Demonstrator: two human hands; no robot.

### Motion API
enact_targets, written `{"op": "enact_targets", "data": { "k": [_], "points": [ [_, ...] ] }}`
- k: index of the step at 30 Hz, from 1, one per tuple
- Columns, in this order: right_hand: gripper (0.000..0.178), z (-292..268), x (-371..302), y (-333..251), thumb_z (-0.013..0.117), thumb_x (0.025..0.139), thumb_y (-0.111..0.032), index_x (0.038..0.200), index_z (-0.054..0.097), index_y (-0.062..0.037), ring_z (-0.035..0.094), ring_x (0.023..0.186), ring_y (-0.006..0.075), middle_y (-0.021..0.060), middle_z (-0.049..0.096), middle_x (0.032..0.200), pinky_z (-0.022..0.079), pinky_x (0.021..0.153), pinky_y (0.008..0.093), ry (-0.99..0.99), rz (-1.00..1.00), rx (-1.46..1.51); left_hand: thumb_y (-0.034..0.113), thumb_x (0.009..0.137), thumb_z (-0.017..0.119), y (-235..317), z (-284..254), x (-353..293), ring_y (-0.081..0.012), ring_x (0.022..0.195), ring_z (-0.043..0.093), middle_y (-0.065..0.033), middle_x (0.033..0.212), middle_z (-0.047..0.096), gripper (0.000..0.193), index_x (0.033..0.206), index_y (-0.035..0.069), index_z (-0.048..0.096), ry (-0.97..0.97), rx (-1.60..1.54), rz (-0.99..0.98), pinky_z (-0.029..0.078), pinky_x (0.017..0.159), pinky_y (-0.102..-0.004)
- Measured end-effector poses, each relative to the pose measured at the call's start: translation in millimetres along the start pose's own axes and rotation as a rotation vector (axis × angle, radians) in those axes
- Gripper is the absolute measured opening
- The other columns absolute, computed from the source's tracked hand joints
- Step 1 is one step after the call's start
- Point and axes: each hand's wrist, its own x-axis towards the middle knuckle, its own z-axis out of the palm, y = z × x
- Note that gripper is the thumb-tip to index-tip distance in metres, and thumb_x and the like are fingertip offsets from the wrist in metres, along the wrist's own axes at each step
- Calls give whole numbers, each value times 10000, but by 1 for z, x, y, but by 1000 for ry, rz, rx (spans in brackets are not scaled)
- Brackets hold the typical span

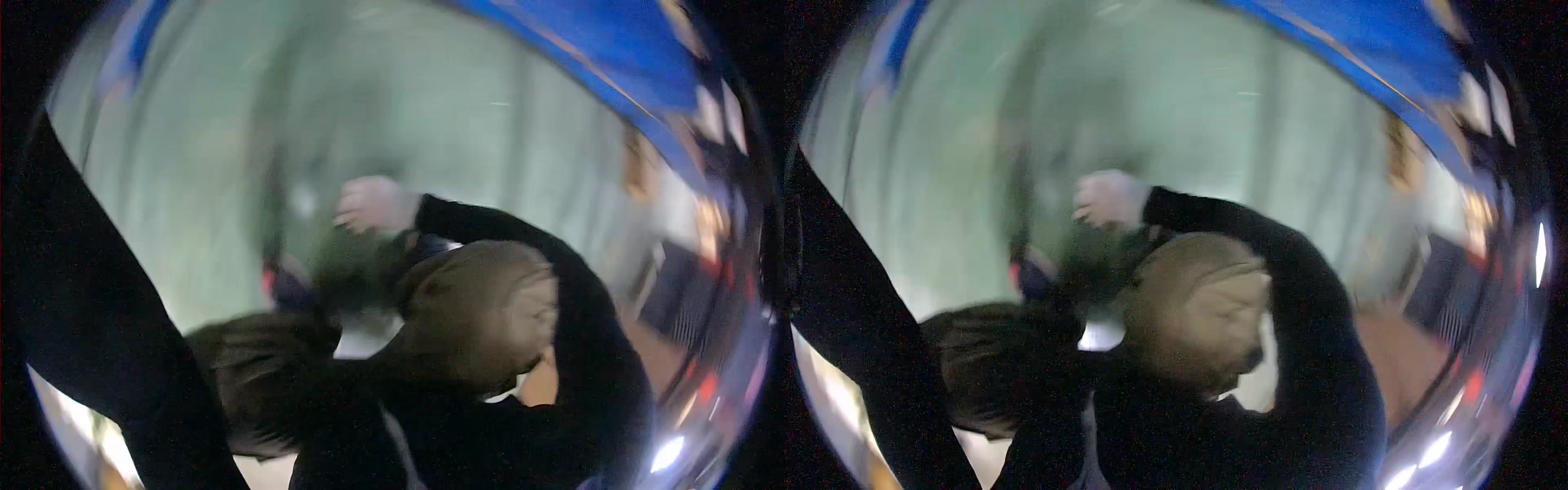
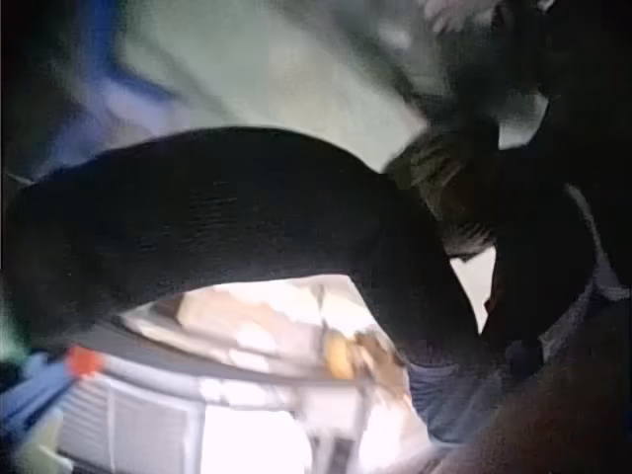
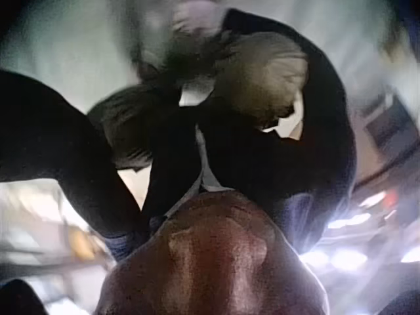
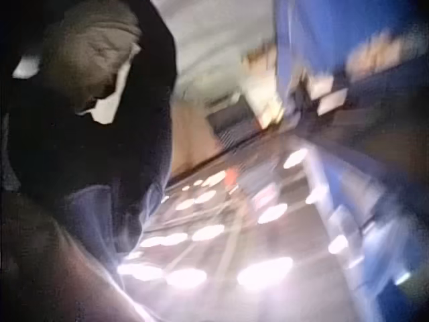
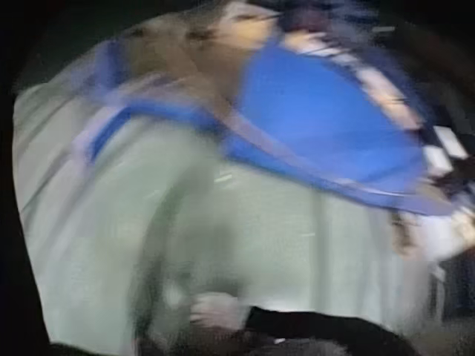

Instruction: The person picks up a large sheet of white foam from a pile on the floor and places it onto a blue industrial cutting machine. They adjust the sheet's position, then use a tape measure to measure a cylindrical object nearby. Finally, they operate the machine's cutting mechanism to slice the foam sheet.

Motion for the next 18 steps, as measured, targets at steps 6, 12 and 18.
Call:
{"op": "enact_targets", "data": {
  "k": [6,12,18],
  "points": [
    [158,-168,-103,-117,695,838,-227,860,696,-70,598,760,346,136,597,759,499,684,440,779,617,-263,183,806,622,124,39,72,-207,1029,627,-124,1086,671,422,1152,-57,635,-219,-201,504,481,930,-335],
    [191,-161,-230,-340,773,788,-264,874,717,-103,609,840,319,120,617,865,500,722,426,1113,1189,-671,95,712,657,220,138,85,-277,964,661,-190,1014,678,389,1059,-79,659,-542,-346,805,499,882,-344],
    [240,-223,-319,-571,610,805,71,982,713,-54,652,909,234,83,682,1008,545,789,334,965,1176,-1874,43,685,683,236,151,99,-284,942,674,-190,1026,690,380,1055,-45,682,-359,-236,863,519,853,-337]
  ]
}}
